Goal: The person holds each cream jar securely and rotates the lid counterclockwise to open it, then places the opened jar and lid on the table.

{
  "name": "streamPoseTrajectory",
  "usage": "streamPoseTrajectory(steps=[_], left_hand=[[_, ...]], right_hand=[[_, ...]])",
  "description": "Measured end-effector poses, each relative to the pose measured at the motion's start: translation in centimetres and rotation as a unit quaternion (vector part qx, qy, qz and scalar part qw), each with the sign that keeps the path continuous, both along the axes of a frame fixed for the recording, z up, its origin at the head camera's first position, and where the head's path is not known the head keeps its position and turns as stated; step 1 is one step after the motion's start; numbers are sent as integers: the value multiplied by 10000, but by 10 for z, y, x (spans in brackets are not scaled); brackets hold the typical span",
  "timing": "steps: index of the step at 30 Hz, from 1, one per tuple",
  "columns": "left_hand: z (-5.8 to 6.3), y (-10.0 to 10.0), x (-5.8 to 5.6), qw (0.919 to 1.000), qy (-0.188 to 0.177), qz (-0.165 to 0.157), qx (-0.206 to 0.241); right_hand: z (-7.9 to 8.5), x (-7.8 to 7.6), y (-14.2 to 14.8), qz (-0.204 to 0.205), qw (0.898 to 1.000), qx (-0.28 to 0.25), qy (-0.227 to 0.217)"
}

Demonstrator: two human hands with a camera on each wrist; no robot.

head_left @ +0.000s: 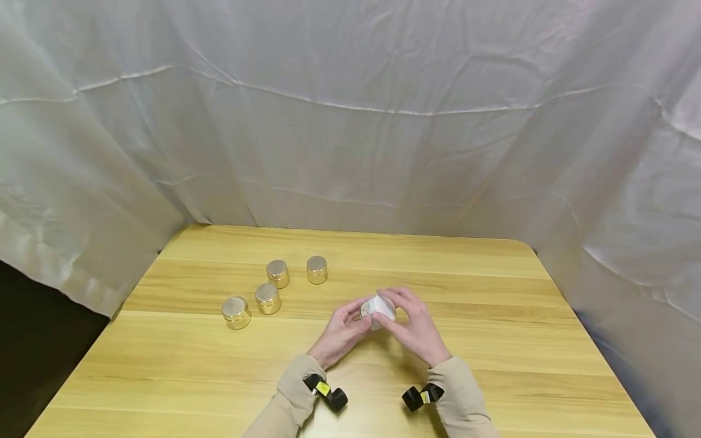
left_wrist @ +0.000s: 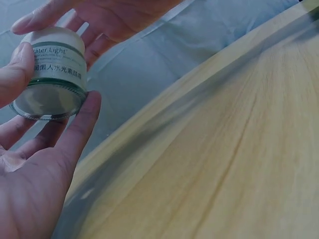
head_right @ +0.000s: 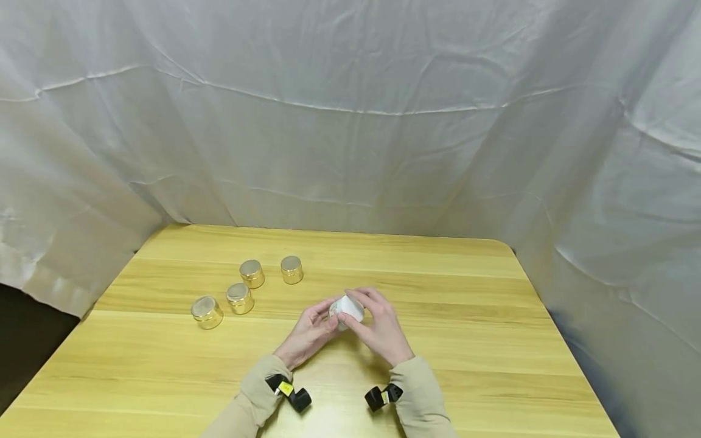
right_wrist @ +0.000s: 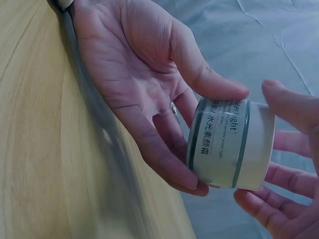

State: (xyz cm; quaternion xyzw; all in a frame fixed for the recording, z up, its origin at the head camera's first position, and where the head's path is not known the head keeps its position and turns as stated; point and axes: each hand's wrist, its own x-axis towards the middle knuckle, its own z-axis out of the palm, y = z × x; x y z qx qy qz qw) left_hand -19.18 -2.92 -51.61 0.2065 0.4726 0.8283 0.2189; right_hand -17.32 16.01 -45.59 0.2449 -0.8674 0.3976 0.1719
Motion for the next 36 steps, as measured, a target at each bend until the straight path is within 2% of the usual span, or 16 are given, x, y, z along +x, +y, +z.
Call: streamPoseTrajectory(steps=[5,14,19,24,32,36], left_hand=[[1,0,1,9999,45,-134,-2],[-1,0,1,9994,262,-221,-80],[-3,1,0,9987,433,-262,33],[-3,1,1,9978,568,-317,125],[-3,1,1,9975,587,-339,217],[-2,0,2,9978,548,-292,219]], right_hand=[[-1,0,-1,157,9991,305,236],[1,5,-5,184,9963,767,340],[2,6,-5,353,9932,900,651],[2,6,-4,490,9906,930,875],[2,4,-1,760,9868,901,1112],[3,4,1,931,9886,723,936]])
